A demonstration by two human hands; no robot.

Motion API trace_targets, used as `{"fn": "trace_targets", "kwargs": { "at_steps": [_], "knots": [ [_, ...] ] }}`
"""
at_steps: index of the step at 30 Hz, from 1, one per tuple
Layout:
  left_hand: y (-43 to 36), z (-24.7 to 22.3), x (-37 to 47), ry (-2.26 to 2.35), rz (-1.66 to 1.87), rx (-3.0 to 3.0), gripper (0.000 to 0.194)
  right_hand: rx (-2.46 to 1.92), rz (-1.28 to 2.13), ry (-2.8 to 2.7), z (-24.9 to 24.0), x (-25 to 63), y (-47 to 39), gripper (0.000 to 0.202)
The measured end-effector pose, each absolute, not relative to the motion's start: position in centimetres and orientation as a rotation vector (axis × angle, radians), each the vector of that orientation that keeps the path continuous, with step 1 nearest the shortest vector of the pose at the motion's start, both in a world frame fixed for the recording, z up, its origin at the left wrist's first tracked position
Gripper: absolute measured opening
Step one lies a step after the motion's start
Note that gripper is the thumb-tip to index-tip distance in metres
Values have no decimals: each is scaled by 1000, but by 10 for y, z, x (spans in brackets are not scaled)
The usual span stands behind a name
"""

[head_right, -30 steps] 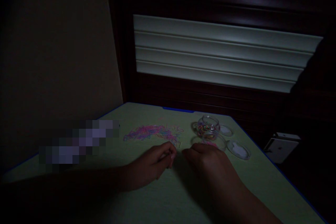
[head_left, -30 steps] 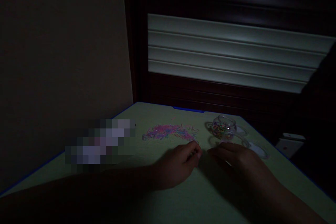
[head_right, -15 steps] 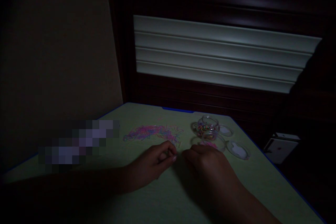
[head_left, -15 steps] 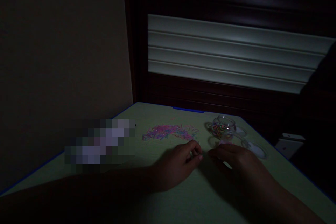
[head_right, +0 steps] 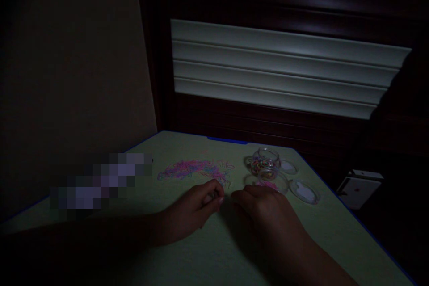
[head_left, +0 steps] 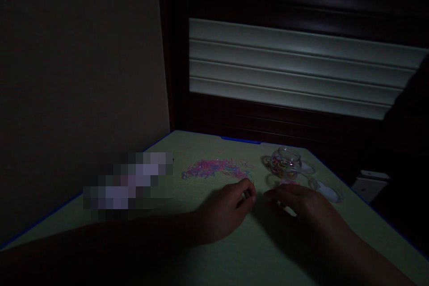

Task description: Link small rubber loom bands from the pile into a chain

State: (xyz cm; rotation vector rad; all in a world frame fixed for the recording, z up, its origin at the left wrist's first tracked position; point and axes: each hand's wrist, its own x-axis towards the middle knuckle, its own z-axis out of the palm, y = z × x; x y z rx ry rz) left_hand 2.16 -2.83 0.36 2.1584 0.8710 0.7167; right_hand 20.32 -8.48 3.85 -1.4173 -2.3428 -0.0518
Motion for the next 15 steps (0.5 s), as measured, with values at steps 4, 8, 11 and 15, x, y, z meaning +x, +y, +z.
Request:
{"fn": "trace_targets", "kwargs": {
  "at_steps": [4, 8, 11, 15],
  "knots": [
    [-29, 5, 21, 869, 744, 2184, 10, -1396, -79, -2361, 38, 203, -85, 18],
    [-29, 4, 23, 865, 751, 2182, 10, -1417, -97, -2358, 35, 204, -84, 17],
    [-29, 2, 24, 868, 749, 2181, 8, -1456, -99, -2358, 35, 204, -83, 16],
    [-29, 1, 23, 854, 746, 2187, 7, -1477, -122, -2353, 35, 204, -83, 15]
  ]
}}
